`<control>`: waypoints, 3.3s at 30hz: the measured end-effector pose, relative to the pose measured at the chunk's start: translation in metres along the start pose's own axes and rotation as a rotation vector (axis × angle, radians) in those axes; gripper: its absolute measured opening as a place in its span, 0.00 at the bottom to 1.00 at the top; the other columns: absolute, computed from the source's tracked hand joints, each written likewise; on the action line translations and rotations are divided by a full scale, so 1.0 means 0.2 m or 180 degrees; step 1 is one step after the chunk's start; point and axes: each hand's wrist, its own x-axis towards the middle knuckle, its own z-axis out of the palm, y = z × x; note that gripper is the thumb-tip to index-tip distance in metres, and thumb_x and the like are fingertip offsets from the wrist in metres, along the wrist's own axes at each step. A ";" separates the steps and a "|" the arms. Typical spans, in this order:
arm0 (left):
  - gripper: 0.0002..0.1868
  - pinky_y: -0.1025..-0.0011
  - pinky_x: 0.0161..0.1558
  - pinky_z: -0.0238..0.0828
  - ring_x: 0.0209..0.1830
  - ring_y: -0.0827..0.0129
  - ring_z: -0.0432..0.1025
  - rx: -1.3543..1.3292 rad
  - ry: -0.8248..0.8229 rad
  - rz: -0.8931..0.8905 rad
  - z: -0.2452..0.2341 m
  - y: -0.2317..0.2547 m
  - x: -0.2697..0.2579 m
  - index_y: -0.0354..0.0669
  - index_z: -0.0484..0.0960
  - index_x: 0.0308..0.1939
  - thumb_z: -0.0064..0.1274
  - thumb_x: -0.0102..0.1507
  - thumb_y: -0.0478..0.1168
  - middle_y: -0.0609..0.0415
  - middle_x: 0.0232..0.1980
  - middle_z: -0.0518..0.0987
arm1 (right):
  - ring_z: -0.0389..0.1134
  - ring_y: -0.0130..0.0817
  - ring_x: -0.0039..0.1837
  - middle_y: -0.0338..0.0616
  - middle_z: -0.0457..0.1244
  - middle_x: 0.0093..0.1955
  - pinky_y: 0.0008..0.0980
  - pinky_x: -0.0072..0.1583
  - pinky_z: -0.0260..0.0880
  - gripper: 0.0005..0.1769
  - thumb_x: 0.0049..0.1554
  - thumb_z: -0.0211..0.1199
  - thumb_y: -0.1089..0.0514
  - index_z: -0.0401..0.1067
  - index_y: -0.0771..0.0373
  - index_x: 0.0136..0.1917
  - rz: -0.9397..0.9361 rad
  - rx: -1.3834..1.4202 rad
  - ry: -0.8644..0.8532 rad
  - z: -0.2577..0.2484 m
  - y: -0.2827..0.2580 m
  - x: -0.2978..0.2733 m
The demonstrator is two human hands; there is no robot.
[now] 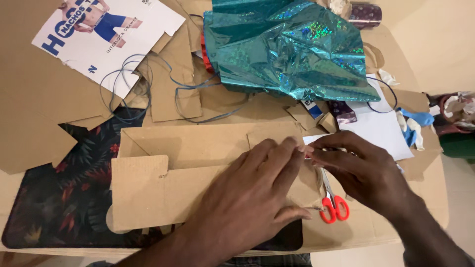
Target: The person assembles a flat cardboard piece into a box by folding the flaps and securing them with a stapler. They then apply clear packing tape across the seams and edges, using scissors to cut the tape as needed.
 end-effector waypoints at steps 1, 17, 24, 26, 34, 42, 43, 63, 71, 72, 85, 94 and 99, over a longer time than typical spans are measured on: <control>0.46 0.60 0.62 0.66 0.62 0.51 0.66 0.0062 0.0003 0.0049 0.00 0.00 0.00 0.22 0.70 0.62 0.62 0.56 0.59 0.39 0.65 0.70 | 0.75 0.38 0.53 0.46 0.68 0.55 0.31 0.48 0.77 0.20 0.50 0.71 0.66 0.76 0.57 0.56 -0.0075 -0.0027 -0.0025 0.00 0.01 0.01; 0.47 0.55 0.60 0.64 0.67 0.47 0.64 0.0027 -0.0224 0.0142 -0.01 0.00 -0.01 0.23 0.70 0.64 0.63 0.55 0.60 0.42 0.70 0.67 | 0.74 0.39 0.53 0.45 0.68 0.55 0.33 0.49 0.75 0.19 0.50 0.72 0.67 0.76 0.60 0.55 -0.0209 -0.0084 0.0121 -0.01 0.01 0.00; 0.49 0.55 0.63 0.64 0.69 0.48 0.63 0.0184 -0.0159 0.0186 -0.01 -0.01 -0.02 0.26 0.71 0.68 0.60 0.56 0.63 0.43 0.67 0.69 | 0.73 0.42 0.51 0.48 0.68 0.55 0.34 0.49 0.74 0.15 0.49 0.71 0.68 0.76 0.64 0.52 -0.0435 -0.0201 0.0050 -0.03 -0.01 0.03; 0.47 0.55 0.63 0.64 0.69 0.47 0.64 0.0222 -0.0233 0.0186 -0.02 -0.01 -0.03 0.27 0.72 0.68 0.59 0.57 0.63 0.41 0.67 0.70 | 0.73 0.42 0.51 0.48 0.68 0.54 0.34 0.49 0.74 0.15 0.50 0.71 0.69 0.77 0.64 0.51 -0.0487 -0.0222 0.0085 -0.03 -0.01 0.04; 0.42 0.54 0.63 0.64 0.70 0.51 0.62 0.0432 -0.0221 0.0310 0.00 -0.01 -0.03 0.28 0.78 0.60 0.57 0.59 0.64 0.43 0.67 0.72 | 0.73 0.42 0.51 0.45 0.68 0.52 0.36 0.48 0.75 0.14 0.50 0.71 0.68 0.77 0.63 0.50 -0.0485 -0.0532 0.0076 -0.03 -0.03 0.03; 0.40 0.52 0.61 0.63 0.72 0.54 0.60 0.0665 -0.0114 0.0275 0.04 0.00 -0.06 0.32 0.79 0.59 0.55 0.60 0.66 0.47 0.69 0.70 | 0.73 0.41 0.52 0.43 0.69 0.52 0.36 0.49 0.75 0.18 0.48 0.70 0.68 0.78 0.60 0.53 -0.0553 -0.0695 -0.0073 -0.06 -0.02 0.02; 0.41 0.50 0.60 0.63 0.72 0.54 0.60 0.0689 -0.0105 0.0271 0.04 0.00 -0.06 0.32 0.80 0.59 0.55 0.60 0.67 0.48 0.69 0.70 | 0.73 0.42 0.52 0.43 0.69 0.52 0.37 0.49 0.75 0.19 0.48 0.70 0.68 0.79 0.60 0.54 -0.0577 -0.0758 -0.0111 -0.06 -0.01 0.02; 0.43 0.34 0.59 0.55 0.74 0.47 0.57 0.0246 -0.0338 0.0051 0.05 -0.02 -0.04 0.31 0.72 0.65 0.61 0.57 0.59 0.46 0.70 0.66 | 0.73 0.39 0.53 0.41 0.67 0.54 0.34 0.49 0.75 0.19 0.47 0.70 0.66 0.76 0.57 0.54 -0.0138 -0.0550 -0.0190 -0.03 -0.03 0.03; 0.58 0.34 0.65 0.52 0.75 0.43 0.57 0.0138 -0.0079 0.0187 0.04 -0.03 -0.03 0.41 0.52 0.80 0.63 0.54 0.60 0.42 0.79 0.60 | 0.74 0.39 0.56 0.49 0.68 0.59 0.33 0.51 0.76 0.21 0.52 0.67 0.69 0.73 0.64 0.60 0.0522 0.0041 0.0359 0.03 0.02 -0.07; 0.57 0.36 0.67 0.52 0.76 0.43 0.57 0.0041 -0.0075 0.0135 0.03 -0.03 -0.03 0.39 0.52 0.79 0.63 0.55 0.60 0.41 0.78 0.60 | 0.74 0.38 0.56 0.49 0.68 0.59 0.31 0.50 0.76 0.20 0.54 0.66 0.69 0.72 0.64 0.60 0.0675 0.0251 0.0455 0.03 0.02 -0.08; 0.43 0.43 0.70 0.48 0.73 0.45 0.58 0.0208 -0.0233 -0.0038 -0.01 -0.04 -0.07 0.33 0.73 0.65 0.59 0.57 0.63 0.40 0.70 0.68 | 0.74 0.34 0.54 0.49 0.68 0.58 0.29 0.51 0.76 0.21 0.51 0.67 0.72 0.72 0.64 0.58 0.0852 0.0122 0.0530 0.00 0.01 -0.22; 0.45 0.55 0.70 0.55 0.71 0.48 0.61 0.0011 -0.0433 0.0254 0.00 -0.03 -0.05 0.29 0.64 0.72 0.63 0.56 0.48 0.38 0.69 0.68 | 0.74 0.39 0.56 0.46 0.68 0.57 0.33 0.53 0.75 0.26 0.47 0.69 0.71 0.76 0.57 0.59 0.0241 0.0037 0.0066 0.00 -0.06 -0.22; 0.45 0.56 0.66 0.60 0.64 0.47 0.65 -0.0241 -0.0422 0.0228 0.00 -0.01 -0.03 0.33 0.64 0.73 0.64 0.56 0.44 0.37 0.63 0.70 | 0.73 0.39 0.54 0.44 0.68 0.55 0.34 0.51 0.77 0.23 0.48 0.70 0.69 0.77 0.57 0.57 0.0102 -0.0312 0.0054 -0.01 -0.07 -0.17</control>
